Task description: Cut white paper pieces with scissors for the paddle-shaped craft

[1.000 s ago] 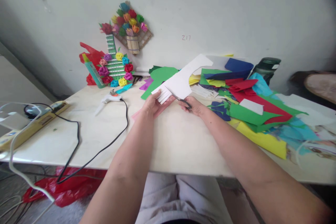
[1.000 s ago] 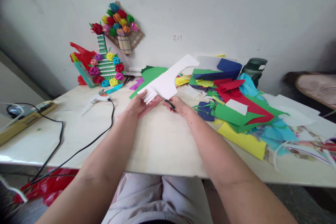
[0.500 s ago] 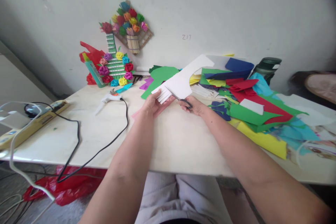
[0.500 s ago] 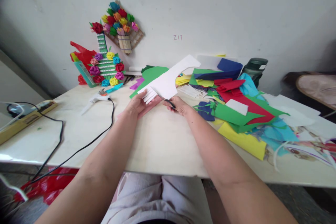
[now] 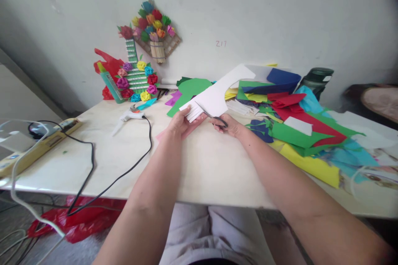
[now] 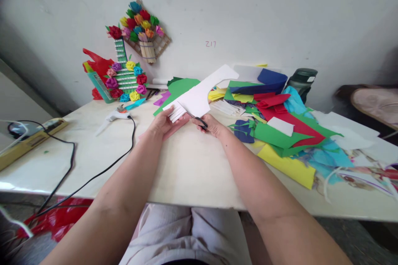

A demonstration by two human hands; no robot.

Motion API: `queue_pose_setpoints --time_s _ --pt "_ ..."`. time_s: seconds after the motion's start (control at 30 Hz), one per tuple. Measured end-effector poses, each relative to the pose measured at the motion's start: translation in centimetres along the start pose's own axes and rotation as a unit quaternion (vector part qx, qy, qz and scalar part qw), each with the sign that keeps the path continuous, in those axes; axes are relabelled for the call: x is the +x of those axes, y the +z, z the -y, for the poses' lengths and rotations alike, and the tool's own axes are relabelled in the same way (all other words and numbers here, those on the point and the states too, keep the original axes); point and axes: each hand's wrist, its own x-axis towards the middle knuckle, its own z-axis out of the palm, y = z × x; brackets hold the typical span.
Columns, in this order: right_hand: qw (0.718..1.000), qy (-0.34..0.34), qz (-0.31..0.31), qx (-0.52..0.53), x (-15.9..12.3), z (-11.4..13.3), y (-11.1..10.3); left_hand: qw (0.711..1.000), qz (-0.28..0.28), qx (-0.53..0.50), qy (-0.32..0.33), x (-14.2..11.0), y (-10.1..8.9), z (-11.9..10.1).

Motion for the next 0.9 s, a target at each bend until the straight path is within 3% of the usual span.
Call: queue_pose_setpoints --time_s 0.9 --pt "0.998 -0.04 -0.042 -0.024 0.31 0.07 0.48 1.0 0.009 -0.018 0.011 0.48 -0.41 0.31"
